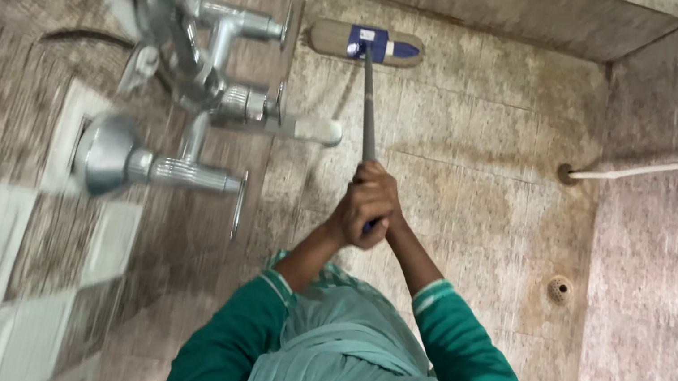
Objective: The person mops the tiled floor of a bathroom using a long-handled flat mop, moving it across the surface by hand.
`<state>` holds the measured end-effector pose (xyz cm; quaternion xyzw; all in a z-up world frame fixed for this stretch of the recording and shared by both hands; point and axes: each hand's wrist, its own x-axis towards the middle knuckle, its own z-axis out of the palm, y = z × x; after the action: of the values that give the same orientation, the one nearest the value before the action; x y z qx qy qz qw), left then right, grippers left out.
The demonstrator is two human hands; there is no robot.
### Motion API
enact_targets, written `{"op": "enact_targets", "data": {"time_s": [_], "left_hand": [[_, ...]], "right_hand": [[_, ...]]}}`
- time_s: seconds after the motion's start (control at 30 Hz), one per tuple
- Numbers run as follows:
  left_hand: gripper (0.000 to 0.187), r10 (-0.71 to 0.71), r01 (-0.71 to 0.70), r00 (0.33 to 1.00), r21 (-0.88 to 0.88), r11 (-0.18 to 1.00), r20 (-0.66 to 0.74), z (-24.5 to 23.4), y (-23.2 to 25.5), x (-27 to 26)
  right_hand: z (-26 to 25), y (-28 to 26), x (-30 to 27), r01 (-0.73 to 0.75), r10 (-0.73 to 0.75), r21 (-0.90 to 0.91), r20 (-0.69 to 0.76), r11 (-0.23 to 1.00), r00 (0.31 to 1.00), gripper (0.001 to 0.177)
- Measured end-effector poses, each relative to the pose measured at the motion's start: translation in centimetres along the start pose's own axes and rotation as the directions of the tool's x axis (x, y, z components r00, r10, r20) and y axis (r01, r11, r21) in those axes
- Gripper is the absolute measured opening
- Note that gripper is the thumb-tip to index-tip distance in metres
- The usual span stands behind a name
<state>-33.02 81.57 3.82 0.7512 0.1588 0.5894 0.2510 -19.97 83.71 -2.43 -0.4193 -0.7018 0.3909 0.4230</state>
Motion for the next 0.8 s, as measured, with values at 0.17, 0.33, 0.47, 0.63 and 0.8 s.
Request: {"op": "enact_targets", "data": {"time_s": [0.17,0.33,0.47,0.63,0.8], "left_hand": [[0.022,-0.120,0.121,0.989,-0.005,0.993,0.091,2.7,9.0,-3.0],[0.017,-0.121,0.121,0.991,0.011,0.993,0.056,5.9,19.0,-6.9],[0.017,-0.221,0.224,0.967,-0.007,0.975,0.127,7.3,27.3,-9.8],[0.019,-0.246,0.257,0.956,-0.051,0.965,0.161,7.9,34.8,-10.9],[0.019,-0.100,0.104,0.991,-0.036,0.994,0.085,9.2,34.5,-14.7]], "right_hand": [[-0.1,-3.6,-8.1,0.036,-0.036,0.000,0.006,0.999,0.999,0.015],[0.0,-10.8,-17.7,0.082,-0.083,-0.032,-0.024,0.996,0.996,0.019],[1.8,-16.9,-26.8,0.046,-0.047,-0.018,-0.063,0.999,0.997,0.020],[2.1,-21.5,-32.0,0.075,-0.086,-0.083,-0.134,0.994,0.987,0.021],[5.3,-17.4,-35.3,0.118,-0.124,-0.040,-0.213,0.992,0.969,0.024]]}}
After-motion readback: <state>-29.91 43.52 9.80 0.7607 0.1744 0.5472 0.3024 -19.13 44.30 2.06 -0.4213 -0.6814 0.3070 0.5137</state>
